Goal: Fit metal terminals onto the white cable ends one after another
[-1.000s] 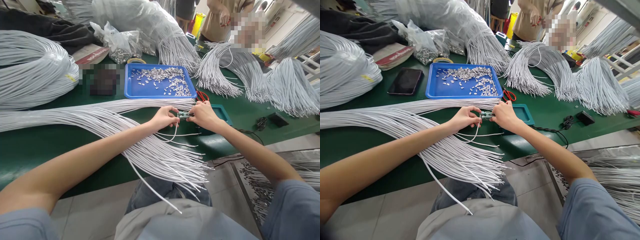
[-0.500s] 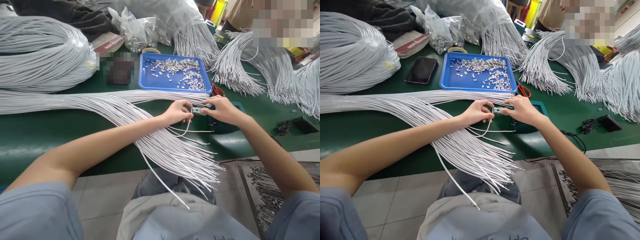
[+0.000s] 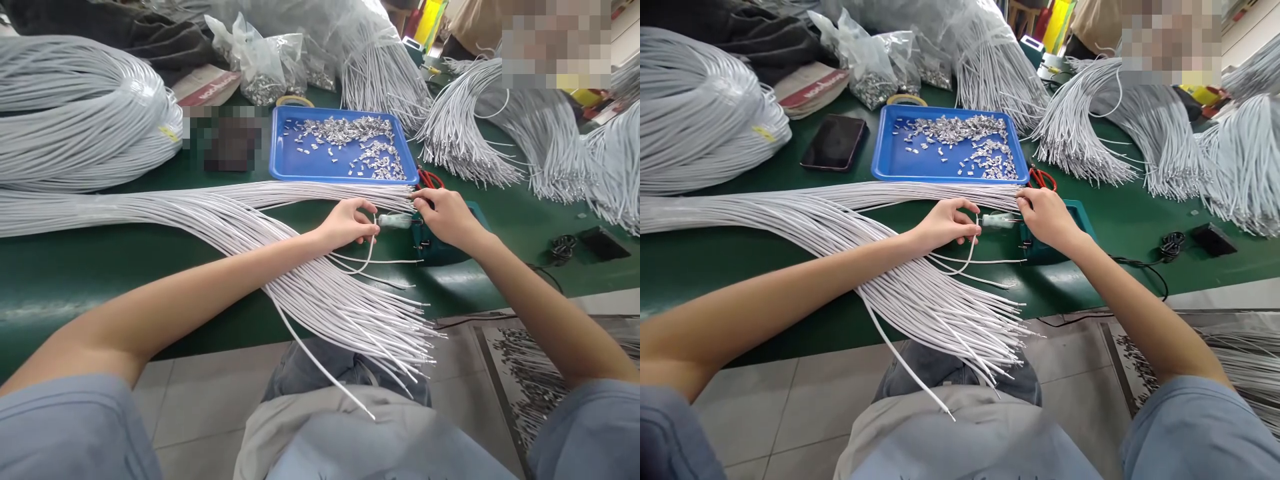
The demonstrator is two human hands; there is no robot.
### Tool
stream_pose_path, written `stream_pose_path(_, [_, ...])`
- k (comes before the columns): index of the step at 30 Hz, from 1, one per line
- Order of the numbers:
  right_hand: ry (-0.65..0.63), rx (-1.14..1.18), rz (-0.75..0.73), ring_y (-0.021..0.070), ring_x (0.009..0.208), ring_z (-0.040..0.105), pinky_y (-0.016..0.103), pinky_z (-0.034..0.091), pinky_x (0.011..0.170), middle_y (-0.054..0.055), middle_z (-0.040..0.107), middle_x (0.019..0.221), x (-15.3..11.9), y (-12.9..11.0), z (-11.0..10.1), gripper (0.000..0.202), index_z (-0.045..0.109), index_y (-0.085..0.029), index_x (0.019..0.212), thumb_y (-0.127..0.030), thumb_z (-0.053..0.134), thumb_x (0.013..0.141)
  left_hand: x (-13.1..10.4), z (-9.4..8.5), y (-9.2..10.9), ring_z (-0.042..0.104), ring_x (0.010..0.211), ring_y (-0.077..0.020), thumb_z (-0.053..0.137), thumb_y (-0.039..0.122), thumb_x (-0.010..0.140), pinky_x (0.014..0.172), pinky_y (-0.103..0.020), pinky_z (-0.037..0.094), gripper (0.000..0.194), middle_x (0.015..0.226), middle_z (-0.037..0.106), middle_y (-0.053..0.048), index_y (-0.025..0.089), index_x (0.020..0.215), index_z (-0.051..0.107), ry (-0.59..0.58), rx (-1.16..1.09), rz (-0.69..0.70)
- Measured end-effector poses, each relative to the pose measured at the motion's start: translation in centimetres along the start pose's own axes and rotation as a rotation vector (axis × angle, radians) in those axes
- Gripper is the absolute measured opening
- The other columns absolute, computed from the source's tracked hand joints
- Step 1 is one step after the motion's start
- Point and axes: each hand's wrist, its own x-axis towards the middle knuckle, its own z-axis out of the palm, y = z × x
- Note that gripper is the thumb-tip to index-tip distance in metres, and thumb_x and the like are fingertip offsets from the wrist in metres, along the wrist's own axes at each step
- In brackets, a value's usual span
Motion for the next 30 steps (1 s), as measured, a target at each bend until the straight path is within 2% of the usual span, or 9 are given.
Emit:
stream_pose_path(7, [0.054,0.028,0.120,0.0236,0.075,0.065,0.031,0.042,0.068,0.011,0.073,0.079,-0.3,2.3,-0.9,0.037,0.073,-0.014,0.088,-0.031,0.041,0.090,-0.2,0.0,0.3,0.066,0.054,-0.0125,0.072,0.005,0.075,0.047,-0.018,0.044,0.031,0.061,0.069,-0.003,0.006,0.103,0.060,0.022,-0.020,-0.024])
stream_pose_path(11, [0.086,0.051,0.190,0.0238,0.081,0.067,0.032,0.044,0.072,0.011,0.074,0.083,-0.3,4.5,-1.3,0.037,0.071,-0.015,0.079,-0.031,0.039,0.091,-0.2,0.0,0.4,0.067,0.055,-0.0118,0.073,0.007,0.075,0.049,-0.018,0.046,0.010,0.062,0.070,-0.006,0.005,0.080,0.064,0.011,-0.031,-0.049])
stream_pose_path(13, [0.150,0.117,0.206,0.0246,0.087,0.069,0.034,0.046,0.076,0.012,0.075,0.086,-0.5,5.0,-1.4,0.034,0.070,-0.016,0.079,-0.029,0.041,0.090,-0.1,0.1,0.4,0.067,0.056,-0.0119,0.074,0.009,0.074,0.050,-0.018,0.047,0.010,0.063,0.070,-0.007,0.006,0.073,0.065,-0.005,-0.030,-0.047])
stream_pose_path(17, [0.426,0.303,0.116,0.0236,0.090,0.070,0.037,0.050,0.080,0.013,0.075,0.093,-1.3,3.8,-1.4,0.034,0.070,-0.019,0.088,-0.029,0.038,0.091,-0.2,0.3,0.0,0.068,0.062,-0.0130,0.075,0.007,0.069,0.058,-0.021,0.051,0.008,0.067,0.071,-0.005,0.009,0.074,0.069,-0.128,0.109,0.040])
stream_pose_path(19, [0.451,0.428,-0.004,0.0216,0.086,0.069,0.035,0.052,0.076,0.011,0.074,0.091,-1.5,2.2,-1.0,0.032,0.069,-0.020,0.087,-0.035,0.040,0.090,-0.6,0.6,-0.2,0.066,0.064,-0.0127,0.074,0.008,0.069,0.062,-0.021,0.050,0.007,0.070,0.072,-0.004,0.012,0.075,0.072,-0.219,0.351,0.154])
stream_pose_path(21, [0.394,0.627,-0.109,0.0179,0.076,0.067,0.030,0.050,0.064,0.008,0.071,0.081,-1.1,0.3,-0.2,0.033,0.067,-0.019,0.083,-0.040,0.042,0.090,-1.1,0.9,-0.2,0.064,0.063,-0.0122,0.070,0.011,0.073,0.063,-0.021,0.047,0.007,0.072,0.073,-0.003,0.016,0.075,0.075,-0.296,0.621,0.297])
stream_pose_path(24, [0.169,0.823,-0.233,0.0121,0.062,0.059,0.025,0.046,0.057,0.004,0.067,0.071,0.0,-2.1,1.5,0.034,0.064,-0.018,0.080,-0.046,0.046,0.088,-2.0,1.3,-0.1,0.063,0.064,-0.0125,0.063,0.015,0.079,0.066,-0.022,0.045,0.015,0.075,0.074,-0.003,0.020,0.076,0.077,-0.410,0.811,0.432])
stream_pose_path(27, [-0.078,0.911,-0.331,0.0091,0.054,0.053,0.023,0.042,0.053,0.002,0.065,0.069,0.9,-3.5,3.9,0.033,0.064,-0.017,0.082,-0.045,0.047,0.088,-2.4,1.4,0.2,0.064,0.066,-0.0131,0.062,0.014,0.079,0.068,-0.022,0.045,0.018,0.076,0.075,-0.002,0.022,0.076,0.077,-0.521,0.781,0.408])
stream_pose_path(30, [-0.164,0.983,-0.370,0.0080,0.050,0.047,0.023,0.040,0.052,-0.001,0.061,0.061,1.0,-4.1,5.8,0.029,0.064,-0.015,0.081,-0.038,0.048,0.087,-2.4,1.2,0.7,0.062,0.061,-0.0125,0.063,0.010,0.075,0.065,-0.022,0.043,0.020,0.072,0.074,0.000,0.023,0.074,0.077,-0.604,0.727,0.308])
